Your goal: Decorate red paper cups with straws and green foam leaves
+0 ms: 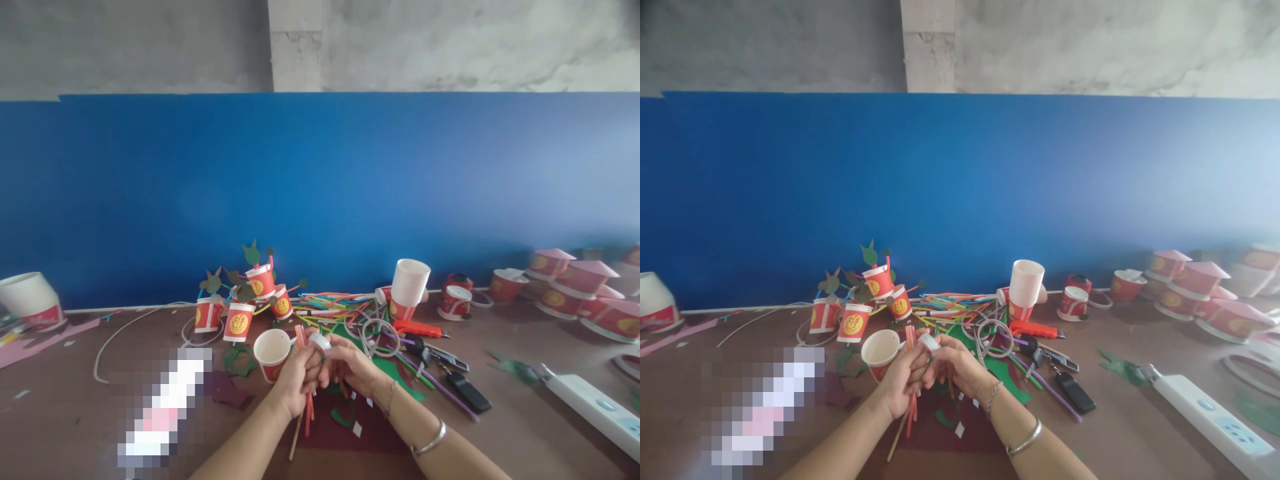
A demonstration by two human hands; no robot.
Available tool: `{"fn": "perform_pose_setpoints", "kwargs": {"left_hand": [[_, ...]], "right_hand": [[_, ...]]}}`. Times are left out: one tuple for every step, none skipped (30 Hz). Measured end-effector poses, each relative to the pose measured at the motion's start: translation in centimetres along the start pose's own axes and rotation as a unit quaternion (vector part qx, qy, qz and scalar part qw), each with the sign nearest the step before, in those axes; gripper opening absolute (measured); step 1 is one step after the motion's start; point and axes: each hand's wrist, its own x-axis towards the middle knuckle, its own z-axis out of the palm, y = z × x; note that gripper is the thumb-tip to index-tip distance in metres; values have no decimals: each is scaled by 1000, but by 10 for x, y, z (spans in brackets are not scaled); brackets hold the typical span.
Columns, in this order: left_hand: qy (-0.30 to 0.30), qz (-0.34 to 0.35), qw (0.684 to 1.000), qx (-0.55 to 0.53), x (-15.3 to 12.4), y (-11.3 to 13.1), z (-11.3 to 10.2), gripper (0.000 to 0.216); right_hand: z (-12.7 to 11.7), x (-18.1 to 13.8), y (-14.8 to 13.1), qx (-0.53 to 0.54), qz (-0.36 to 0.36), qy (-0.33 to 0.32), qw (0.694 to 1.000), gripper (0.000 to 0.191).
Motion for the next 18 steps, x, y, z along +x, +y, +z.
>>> {"fn": "perform_pose_setpoints", "kwargs": {"left_hand": [[-3,0,1000,2,0,-1,0,56],[-5,-1,1000,3,1,-1,-1,56],[-7,-3,1000,3,1,-2,-1,57],[-7,-5,1000,3,1,-3,-2,57],[-7,-8,1000,4,2,-3,-2,57],[-6,-9,1000,4,2,-4,-3,57],[-6,-9,1000,4,2,-4,-3,57],[-6,-9,1000,4,1,-5,-3,57],[-9,-9,1000,5,1,-5,-3,56],[-13,-8,1000,6,1,-5,-3,56],[-19,-7,1000,6,0,-5,-3,56],[-26,-6,1000,6,0,-5,-2,55],[-32,-6,999,4,0,-5,-2,53],[-38,-6,999,1,-1,-5,-1,52],[-41,-7,999,-3,-1,-5,-1,50],[-40,-9,999,-8,-1,-4,-1,50],[-36,-11,999,-12,-1,-4,-1,50],[-31,-13,999,-17,0,-3,-1,52]], "right_hand": [[0,0,0,0,4,3,1000,21],[1,0,1,1,8,6,1000,21],[1,1,1,0,11,10,1000,20],[1,1,1,0,14,13,1000,20],[1,1,1,-1,16,15,1000,19],[1,1,1,-3,18,16,1000,19],[1,1,1,-5,20,16,1000,20],[1,1,2,-8,23,14,1000,20],[1,2,2,-12,24,13,1000,20],[0,2,3,-16,25,15,999,20],[0,2,3,-21,24,18,999,20],[-1,2,4,-26,22,21,999,20],[-1,3,4,-30,21,22,999,20],[-2,2,4,-32,19,21,999,19],[-3,2,4,-30,18,14,999,19],[-4,2,3,-26,16,3,1000,18],[-5,1,3,-20,15,-9,1000,18],[-6,1,2,-14,12,-20,1000,18]]}}
